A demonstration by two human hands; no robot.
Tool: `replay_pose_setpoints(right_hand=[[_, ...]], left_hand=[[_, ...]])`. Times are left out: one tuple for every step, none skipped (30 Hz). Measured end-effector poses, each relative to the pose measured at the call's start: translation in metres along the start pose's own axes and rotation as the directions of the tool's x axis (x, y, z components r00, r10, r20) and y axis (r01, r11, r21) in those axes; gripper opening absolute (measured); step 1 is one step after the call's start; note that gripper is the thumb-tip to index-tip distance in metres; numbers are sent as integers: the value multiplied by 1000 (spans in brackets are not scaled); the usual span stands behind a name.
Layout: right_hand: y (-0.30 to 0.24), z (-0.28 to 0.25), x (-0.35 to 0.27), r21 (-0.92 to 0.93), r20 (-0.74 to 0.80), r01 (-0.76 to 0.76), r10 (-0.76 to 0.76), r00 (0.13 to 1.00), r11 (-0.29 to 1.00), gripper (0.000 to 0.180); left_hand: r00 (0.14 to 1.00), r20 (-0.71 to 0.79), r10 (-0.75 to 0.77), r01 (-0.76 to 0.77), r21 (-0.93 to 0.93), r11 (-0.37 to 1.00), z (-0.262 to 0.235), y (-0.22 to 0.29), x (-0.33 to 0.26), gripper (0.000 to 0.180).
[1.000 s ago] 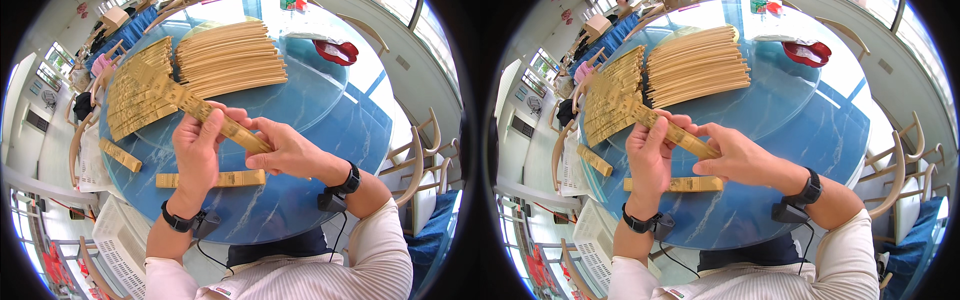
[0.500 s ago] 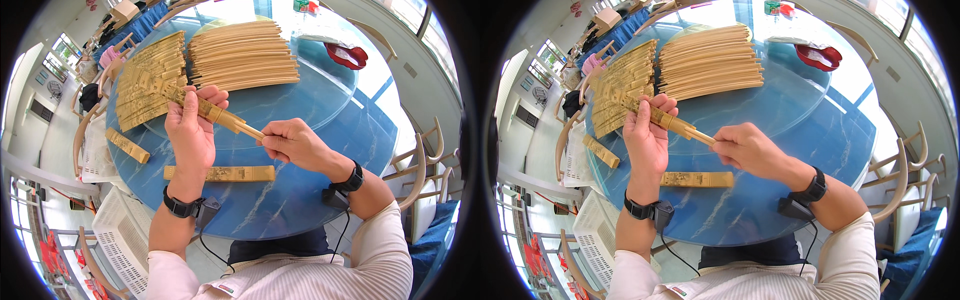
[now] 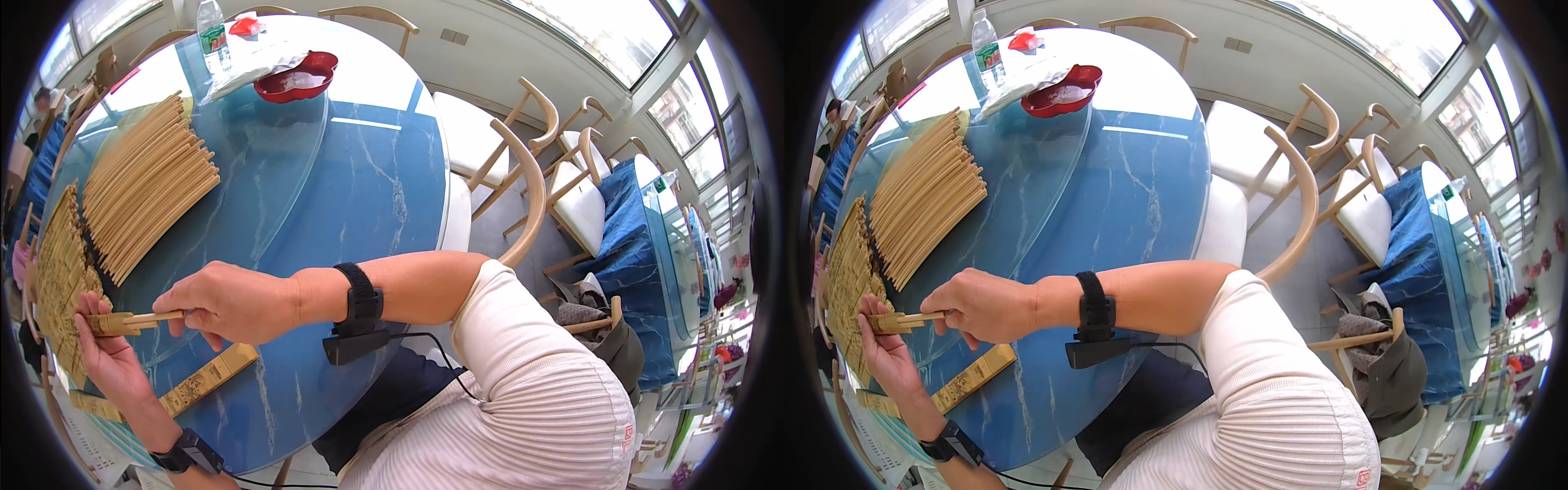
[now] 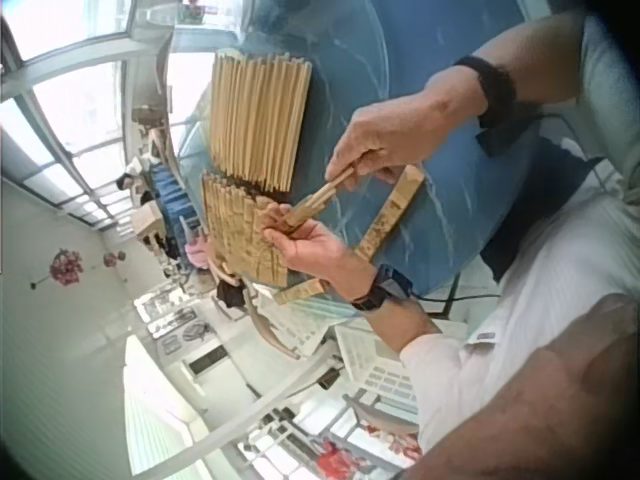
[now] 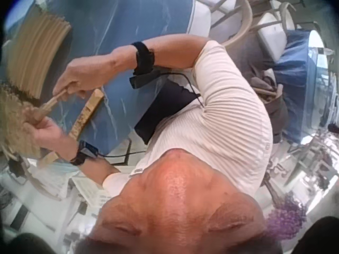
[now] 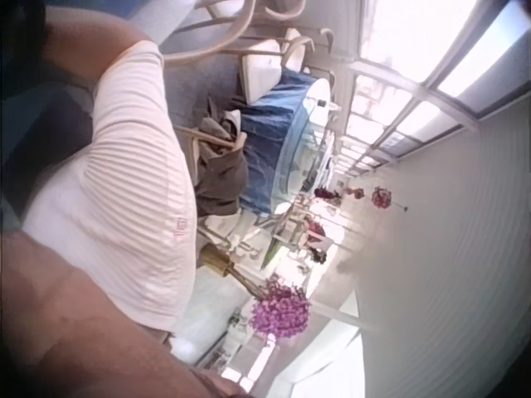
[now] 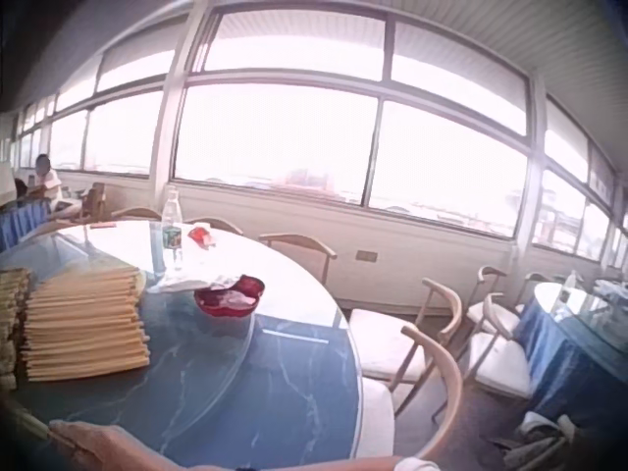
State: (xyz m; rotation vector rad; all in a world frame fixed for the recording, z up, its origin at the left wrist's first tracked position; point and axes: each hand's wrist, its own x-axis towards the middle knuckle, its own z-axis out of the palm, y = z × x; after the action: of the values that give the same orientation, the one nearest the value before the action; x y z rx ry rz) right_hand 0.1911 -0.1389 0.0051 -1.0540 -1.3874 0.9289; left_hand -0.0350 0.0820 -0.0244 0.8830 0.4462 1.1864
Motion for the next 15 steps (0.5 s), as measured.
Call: replay_pose_setpoints(right_hand=[[1, -1, -1, -31, 16, 28, -28, 999, 999, 12], [2, -3, -2, -61, 34, 56, -54, 998, 997, 11], [4, -5, -2, -92, 55, 84, -79, 995, 992, 11], [13, -4, -1, -171, 47, 239, -235, 971, 956, 9], [20, -3, 2, -224, 38, 307, -306, 951, 925, 13], [26, -2, 4, -278, 34, 370, -376, 926, 886, 18], [28, 0, 6, -329, 39, 431, -443, 895, 840, 24], [29, 3, 6, -395, -14, 446, -491, 871, 803, 21], [29, 5, 5, -421, -46, 396, -456, 889, 816, 19], [31, 9, 7, -433, -72, 352, -421, 904, 830, 18], [34, 12, 8, -442, -98, 305, -384, 918, 844, 17], [38, 15, 9, -449, -103, 265, -344, 933, 853, 18], [39, 15, 9, -460, -107, 227, -307, 946, 859, 19], [40, 15, 9, -469, -110, 189, -270, 956, 863, 21], [42, 15, 8, -476, -106, 168, -246, 963, 863, 20]], left_hand=[[1000, -13, -5, 5, -8, 1000, 2, -2, 1, 38], [1000, -28, -9, 8, -17, 1000, 4, -4, 1, 38], [999, -44, -12, 11, -25, 1000, 6, -6, 1, 37], [999, -39, -13, 12, -43, 999, 6, -4, 1, 37], [999, 28, -31, 33, -59, 998, -4, -4, 4, 38], [994, 96, -48, 56, -75, 996, -20, -3, 10, 38], [985, 159, -60, 75, -89, 993, -13, -1, 10, 39], [985, 161, -65, 76, -60, 995, -6, -4, 5, 40], [985, 150, -82, 85, -15, 996, 0, -11, -3, 39], [988, 126, -90, 87, 36, 996, 13, -14, -17, 39], [990, 101, -100, 91, 86, 992, 26, -19, -32, 39], [983, 126, -132, 116, 127, 985, 35, -25, -44, 39], [983, 127, -135, 118, 134, 984, 40, -30, -49, 39], [982, 127, -137, 119, 142, 983, 44, -34, -53, 39], [982, 126, -140, 120, 151, 981, 46, -36, -55, 39]])
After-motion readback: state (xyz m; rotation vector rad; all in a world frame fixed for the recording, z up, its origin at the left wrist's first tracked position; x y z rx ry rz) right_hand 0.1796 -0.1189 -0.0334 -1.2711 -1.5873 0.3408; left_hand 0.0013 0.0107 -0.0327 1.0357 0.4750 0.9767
